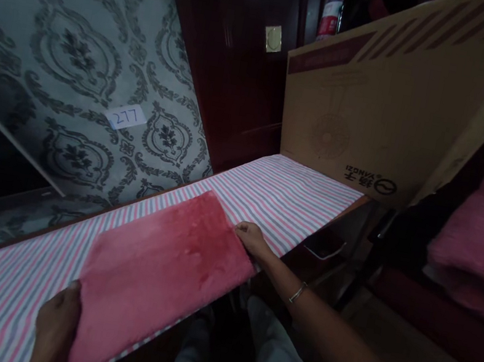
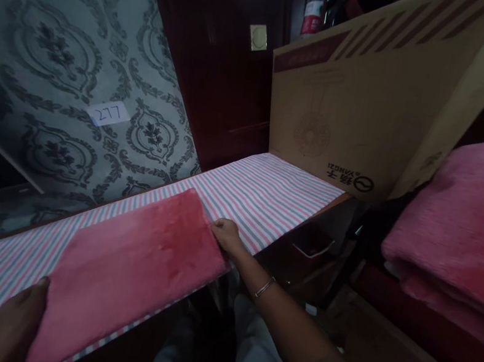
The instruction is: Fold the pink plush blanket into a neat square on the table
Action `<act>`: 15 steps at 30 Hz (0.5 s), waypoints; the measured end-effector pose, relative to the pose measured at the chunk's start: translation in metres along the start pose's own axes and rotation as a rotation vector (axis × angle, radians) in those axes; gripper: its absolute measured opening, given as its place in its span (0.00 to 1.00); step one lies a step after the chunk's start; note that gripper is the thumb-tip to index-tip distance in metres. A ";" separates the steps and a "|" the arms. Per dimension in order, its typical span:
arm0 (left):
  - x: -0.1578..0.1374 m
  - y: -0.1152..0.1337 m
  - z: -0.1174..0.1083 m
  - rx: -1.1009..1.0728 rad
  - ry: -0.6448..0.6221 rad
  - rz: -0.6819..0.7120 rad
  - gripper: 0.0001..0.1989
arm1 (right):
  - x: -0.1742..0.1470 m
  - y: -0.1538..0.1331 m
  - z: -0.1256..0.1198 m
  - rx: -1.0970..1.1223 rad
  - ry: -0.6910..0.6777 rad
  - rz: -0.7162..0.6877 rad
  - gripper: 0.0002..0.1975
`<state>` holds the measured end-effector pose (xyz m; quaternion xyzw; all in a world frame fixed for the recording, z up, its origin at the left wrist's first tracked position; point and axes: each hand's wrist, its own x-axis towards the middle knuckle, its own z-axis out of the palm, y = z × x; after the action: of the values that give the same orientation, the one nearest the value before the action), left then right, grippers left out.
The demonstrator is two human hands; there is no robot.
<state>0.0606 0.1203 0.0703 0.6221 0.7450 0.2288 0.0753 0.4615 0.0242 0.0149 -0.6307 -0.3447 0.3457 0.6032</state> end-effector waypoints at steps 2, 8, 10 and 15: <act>0.005 -0.001 -0.004 -0.077 -0.084 -0.020 0.35 | 0.005 -0.001 0.001 -0.008 -0.023 0.008 0.05; 0.044 0.029 -0.011 0.020 -0.169 0.123 0.31 | 0.034 -0.011 0.015 -0.068 -0.039 0.036 0.07; 0.051 0.037 -0.007 0.102 -0.159 0.155 0.28 | 0.040 -0.009 0.019 -0.078 -0.013 0.021 0.06; 0.054 0.025 0.008 0.166 -0.002 0.136 0.27 | 0.042 0.005 0.022 -0.070 0.059 -0.009 0.06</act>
<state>0.0741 0.1771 0.0832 0.6756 0.7174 0.1701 0.0086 0.4650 0.0715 0.0082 -0.6598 -0.3413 0.3119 0.5924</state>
